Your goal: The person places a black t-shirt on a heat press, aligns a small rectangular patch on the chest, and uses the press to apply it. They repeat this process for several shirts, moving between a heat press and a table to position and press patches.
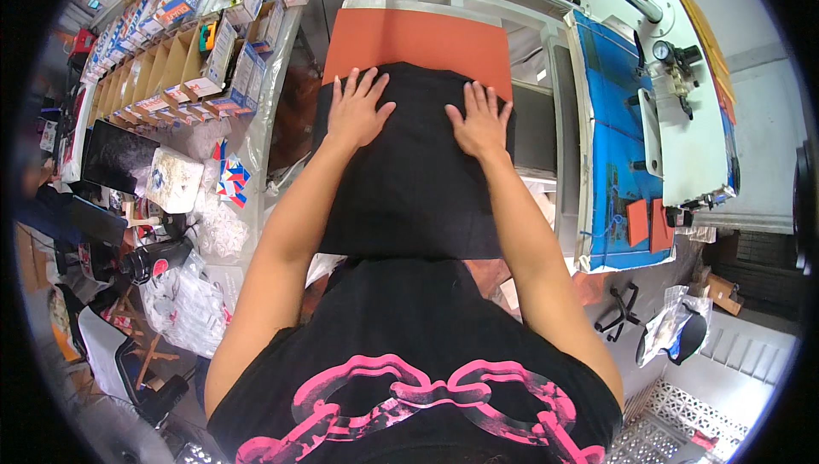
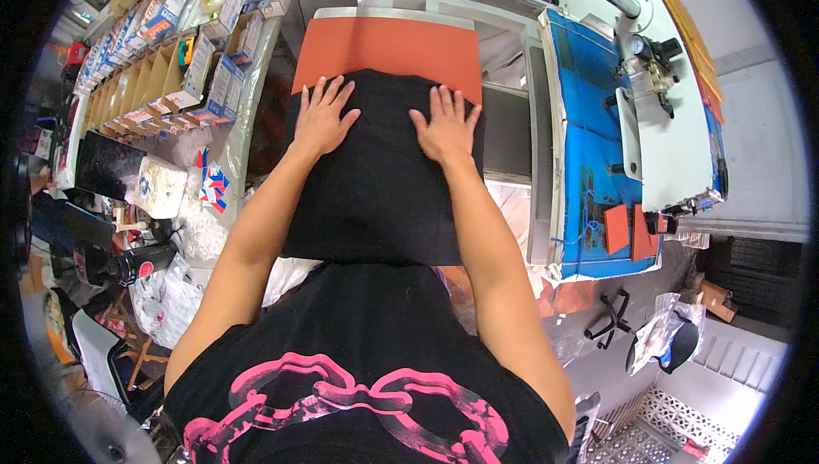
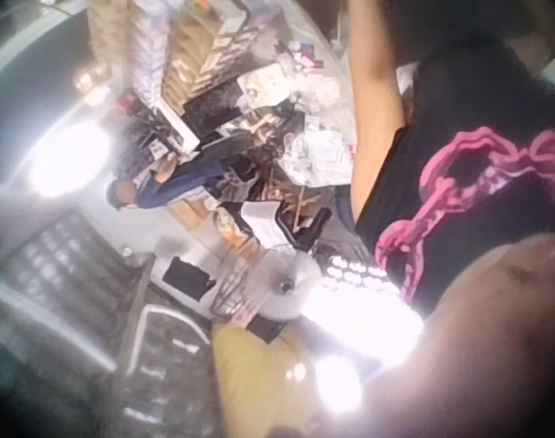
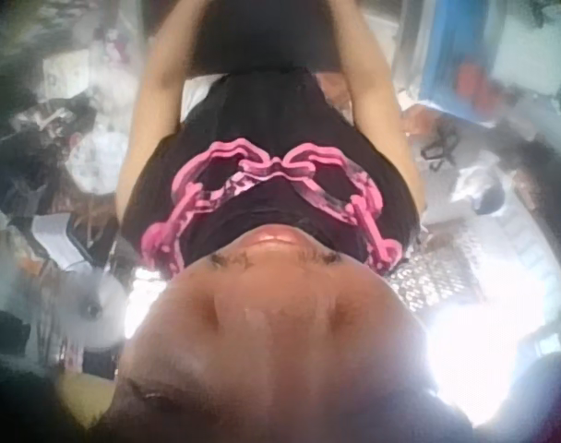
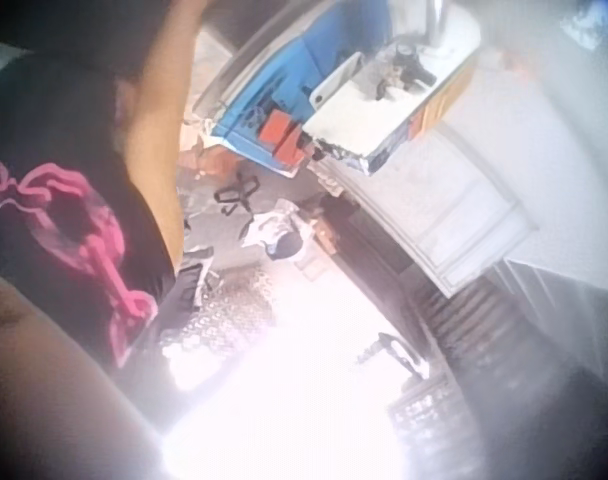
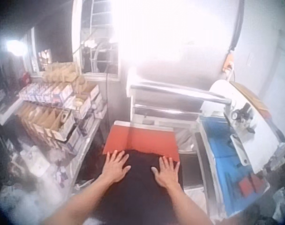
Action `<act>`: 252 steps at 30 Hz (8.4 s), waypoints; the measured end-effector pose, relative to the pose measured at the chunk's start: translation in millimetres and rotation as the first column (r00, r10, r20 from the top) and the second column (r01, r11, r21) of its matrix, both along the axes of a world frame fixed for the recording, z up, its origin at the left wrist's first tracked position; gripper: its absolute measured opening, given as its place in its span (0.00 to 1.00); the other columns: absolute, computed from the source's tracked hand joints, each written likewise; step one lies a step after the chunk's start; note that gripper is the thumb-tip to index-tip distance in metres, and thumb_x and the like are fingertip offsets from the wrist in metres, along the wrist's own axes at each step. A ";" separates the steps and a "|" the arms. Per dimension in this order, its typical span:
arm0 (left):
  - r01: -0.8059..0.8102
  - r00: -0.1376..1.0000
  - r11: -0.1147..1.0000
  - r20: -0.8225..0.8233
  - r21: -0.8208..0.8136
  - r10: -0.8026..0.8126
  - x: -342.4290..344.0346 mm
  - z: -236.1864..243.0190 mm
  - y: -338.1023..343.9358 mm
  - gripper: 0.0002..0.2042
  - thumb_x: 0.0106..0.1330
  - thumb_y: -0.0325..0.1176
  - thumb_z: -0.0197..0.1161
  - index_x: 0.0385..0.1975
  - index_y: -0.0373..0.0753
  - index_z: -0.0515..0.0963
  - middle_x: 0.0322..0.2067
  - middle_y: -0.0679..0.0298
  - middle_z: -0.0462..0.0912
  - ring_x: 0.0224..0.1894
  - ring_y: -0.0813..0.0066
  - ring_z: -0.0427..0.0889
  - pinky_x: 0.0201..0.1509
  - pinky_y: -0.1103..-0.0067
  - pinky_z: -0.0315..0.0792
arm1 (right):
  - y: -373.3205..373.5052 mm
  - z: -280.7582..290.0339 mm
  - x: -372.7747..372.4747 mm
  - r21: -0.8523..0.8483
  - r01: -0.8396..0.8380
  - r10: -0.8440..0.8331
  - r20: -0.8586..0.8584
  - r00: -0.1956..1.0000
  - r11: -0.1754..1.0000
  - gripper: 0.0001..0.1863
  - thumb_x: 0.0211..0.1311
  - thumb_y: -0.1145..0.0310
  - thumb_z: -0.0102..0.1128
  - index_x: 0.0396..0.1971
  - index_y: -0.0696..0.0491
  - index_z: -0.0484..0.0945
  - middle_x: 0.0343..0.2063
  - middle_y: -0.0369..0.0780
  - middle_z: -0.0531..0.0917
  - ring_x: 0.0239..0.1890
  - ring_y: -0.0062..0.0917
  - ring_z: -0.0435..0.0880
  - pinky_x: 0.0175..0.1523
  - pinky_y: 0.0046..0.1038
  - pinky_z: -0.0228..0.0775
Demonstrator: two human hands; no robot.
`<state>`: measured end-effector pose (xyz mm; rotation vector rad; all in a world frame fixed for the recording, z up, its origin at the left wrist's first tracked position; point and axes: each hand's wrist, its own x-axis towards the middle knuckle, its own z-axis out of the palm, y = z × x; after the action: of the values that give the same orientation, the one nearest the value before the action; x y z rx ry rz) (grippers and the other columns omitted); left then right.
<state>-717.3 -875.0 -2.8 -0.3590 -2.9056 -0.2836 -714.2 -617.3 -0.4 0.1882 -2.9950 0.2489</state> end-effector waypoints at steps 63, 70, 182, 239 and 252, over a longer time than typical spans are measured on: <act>-0.579 0.649 -0.005 0.464 0.816 0.603 184.6 -65.0 -233.3 0.05 0.63 0.29 0.67 0.34 0.35 0.82 0.29 0.66 0.84 0.30 0.80 0.79 0.35 0.82 0.73 | -49.0 37.4 129.4 -0.633 -0.253 0.176 -0.184 0.967 0.731 0.07 0.53 0.77 0.62 0.33 0.57 0.83 0.37 0.45 0.85 0.43 0.37 0.85 0.50 0.32 0.76; -0.453 0.791 0.304 0.535 0.838 -0.297 100.9 32.9 -14.6 0.07 0.66 0.29 0.66 0.38 0.32 0.82 0.30 0.68 0.83 0.31 0.83 0.79 0.37 0.84 0.74 | -72.0 27.8 95.0 -0.885 0.240 0.267 0.363 0.893 0.400 0.09 0.63 0.68 0.64 0.35 0.60 0.82 0.27 0.38 0.84 0.29 0.18 0.80 0.36 0.24 0.72; 0.254 0.959 0.940 -0.187 0.227 -0.214 -1.2 -16.9 16.2 0.14 0.64 0.37 0.64 0.50 0.51 0.82 0.54 0.61 0.75 0.61 0.58 0.71 0.70 0.53 0.58 | -37.1 -17.7 13.4 -0.220 -0.147 0.088 -0.260 0.962 0.964 0.21 0.59 0.59 0.64 0.51 0.50 0.81 0.55 0.45 0.76 0.63 0.41 0.70 0.71 0.48 0.54; -0.808 0.275 0.044 0.309 0.587 0.910 631.2 -67.8 -42.6 0.13 0.62 0.30 0.56 0.44 0.36 0.82 0.47 0.50 0.81 0.51 0.51 0.80 0.58 0.65 0.74 | -47.9 207.8 234.9 0.127 0.145 0.001 -0.754 0.657 0.981 0.47 0.47 0.31 0.68 0.61 0.52 0.74 0.61 0.51 0.73 0.62 0.47 0.72 0.59 0.52 0.68; -0.281 -0.960 -0.762 0.166 -0.583 0.226 951.5 -94.4 324.2 0.24 0.60 0.48 0.65 0.52 0.43 0.74 0.50 0.62 0.75 0.55 0.62 0.75 0.57 0.58 0.67 | -210.8 227.5 303.4 -0.068 -0.995 0.573 -0.814 0.099 0.076 0.24 0.69 0.58 0.61 0.58 0.58 0.74 0.55 0.47 0.78 0.59 0.37 0.75 0.62 0.39 0.67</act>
<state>234.2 -550.8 -97.2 3.4086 -0.9948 0.0010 -410.9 -828.0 227.1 1.6573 -1.4969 1.0597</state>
